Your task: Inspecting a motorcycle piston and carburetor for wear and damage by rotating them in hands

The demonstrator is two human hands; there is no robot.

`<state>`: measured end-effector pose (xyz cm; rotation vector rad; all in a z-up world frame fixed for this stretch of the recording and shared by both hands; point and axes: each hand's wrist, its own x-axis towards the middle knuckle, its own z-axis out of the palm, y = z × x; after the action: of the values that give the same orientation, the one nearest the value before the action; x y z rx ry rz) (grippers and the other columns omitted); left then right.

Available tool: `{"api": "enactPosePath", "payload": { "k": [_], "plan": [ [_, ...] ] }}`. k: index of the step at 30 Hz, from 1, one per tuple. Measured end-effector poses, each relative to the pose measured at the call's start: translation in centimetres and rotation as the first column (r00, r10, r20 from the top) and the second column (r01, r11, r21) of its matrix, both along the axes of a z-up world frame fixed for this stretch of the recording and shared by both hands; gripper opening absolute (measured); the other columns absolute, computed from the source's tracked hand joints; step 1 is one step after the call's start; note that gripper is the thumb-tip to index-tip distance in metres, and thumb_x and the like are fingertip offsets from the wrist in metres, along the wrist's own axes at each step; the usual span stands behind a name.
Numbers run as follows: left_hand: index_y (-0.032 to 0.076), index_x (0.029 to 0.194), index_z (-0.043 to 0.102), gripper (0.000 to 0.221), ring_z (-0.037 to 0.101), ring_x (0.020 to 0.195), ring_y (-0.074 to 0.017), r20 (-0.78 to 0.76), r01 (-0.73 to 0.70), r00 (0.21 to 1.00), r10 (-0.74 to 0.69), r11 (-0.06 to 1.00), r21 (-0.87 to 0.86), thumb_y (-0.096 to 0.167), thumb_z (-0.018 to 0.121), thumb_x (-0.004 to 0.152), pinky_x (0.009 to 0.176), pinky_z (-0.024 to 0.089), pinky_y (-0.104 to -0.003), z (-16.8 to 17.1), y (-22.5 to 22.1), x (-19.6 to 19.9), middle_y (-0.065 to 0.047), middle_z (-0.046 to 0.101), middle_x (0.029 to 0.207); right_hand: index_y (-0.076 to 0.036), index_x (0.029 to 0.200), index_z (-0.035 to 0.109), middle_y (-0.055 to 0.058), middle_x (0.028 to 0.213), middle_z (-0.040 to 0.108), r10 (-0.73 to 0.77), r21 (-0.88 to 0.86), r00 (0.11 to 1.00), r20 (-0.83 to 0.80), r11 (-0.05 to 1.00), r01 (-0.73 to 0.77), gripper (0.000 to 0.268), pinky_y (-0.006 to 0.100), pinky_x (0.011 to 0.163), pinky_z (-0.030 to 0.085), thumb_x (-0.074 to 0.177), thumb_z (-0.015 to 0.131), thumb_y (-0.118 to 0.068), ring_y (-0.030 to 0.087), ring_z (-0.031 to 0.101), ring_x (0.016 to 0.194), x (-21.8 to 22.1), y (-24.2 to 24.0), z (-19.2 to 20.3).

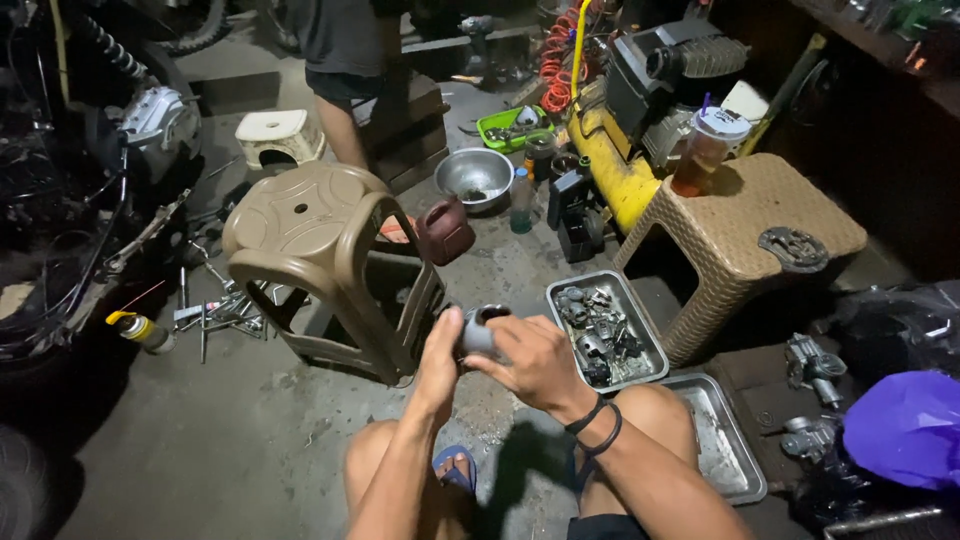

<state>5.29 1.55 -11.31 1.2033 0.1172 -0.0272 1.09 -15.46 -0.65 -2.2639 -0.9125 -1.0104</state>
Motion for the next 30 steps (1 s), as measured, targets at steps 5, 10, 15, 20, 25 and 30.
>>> {"api": "enactPosePath", "payload": {
  "k": [5,10,15,20,25,30],
  "plan": [
    [0.01,0.132,0.059,0.045,0.065,0.068,-0.0181,0.021,0.121,0.992,-0.123,0.991,0.056,0.044,0.057,0.102,0.066,0.062,-0.036,4.5,-1.8,-2.5,-0.007,0.058,0.088,-0.009,0.08,0.065,0.005,0.072,0.068,0.038,0.244,0.962,-0.27,0.969,0.03,0.038,0.033,0.065,0.057,0.096,0.074,-0.043,0.027,0.073,0.067,0.8,-1.5,-1.2],
    [0.005,0.126,0.061,0.046,0.066,0.063,-0.0211,0.01,0.081,0.997,-0.083,0.991,0.108,0.044,0.056,0.104,0.062,0.062,-0.038,4.3,-1.8,-2.1,-0.01,0.056,0.086,-0.004,0.09,0.076,0.014,0.084,0.077,0.25,0.338,0.878,-0.409,0.935,-0.108,0.028,0.04,0.07,0.059,0.095,0.074,-0.031,0.037,0.077,0.084,0.2,-1.6,0.2],
    [0.011,0.115,0.065,0.04,0.065,0.06,-0.0208,-0.021,0.067,0.998,-0.066,0.995,0.069,0.047,0.051,0.106,0.061,0.06,-0.035,3.9,-1.5,-1.9,-0.007,0.054,0.08,-0.002,0.099,0.078,0.016,0.092,0.08,0.314,0.375,0.851,-0.42,0.914,-0.152,0.019,0.04,0.075,0.061,0.093,0.077,-0.02,0.038,0.077,0.091,0.2,-1.3,-0.1],
    [0.011,0.114,0.065,0.039,0.064,0.061,-0.0197,-0.015,0.074,0.997,-0.073,0.996,0.051,0.046,0.05,0.106,0.062,0.059,-0.035,4.4,-1.6,-2.2,-0.006,0.055,0.079,-0.001,0.098,0.077,0.016,0.087,0.078,0.246,0.326,0.892,-0.379,0.938,-0.12,0.019,0.039,0.071,0.061,0.091,0.079,-0.019,0.037,0.076,0.085,0.0,-1.1,0.5],
    [0.011,0.114,0.066,0.038,0.068,0.061,-0.0201,0.006,0.067,0.998,-0.067,0.997,0.039,0.046,0.051,0.105,0.062,0.059,-0.034,4.8,-2.1,-2.2,-0.005,0.058,0.076,-0.007,0.095,0.076,0.007,0.082,0.076,0.124,0.234,0.931,-0.342,0.971,-0.043,0.019,0.032,0.069,0.059,0.093,0.077,-0.026,0.026,0.076,0.078,0.5,-1.6,-0.7],
    [0.011,0.115,0.065,0.041,0.068,0.061,-0.0242,0.021,0.075,0.997,-0.077,0.994,0.081,0.048,0.048,0.106,0.065,0.055,-0.035,5.3,-2.3,-2.2,-0.012,0.064,0.068,-0.006,0.092,0.073,0.007,0.08,0.073,0.052,0.154,0.967,-0.25,0.988,-0.013,0.019,0.031,0.066,0.058,0.09,0.08,-0.024,0.027,0.074,0.074,0.3,-1.4,0.3]
  ]
}}
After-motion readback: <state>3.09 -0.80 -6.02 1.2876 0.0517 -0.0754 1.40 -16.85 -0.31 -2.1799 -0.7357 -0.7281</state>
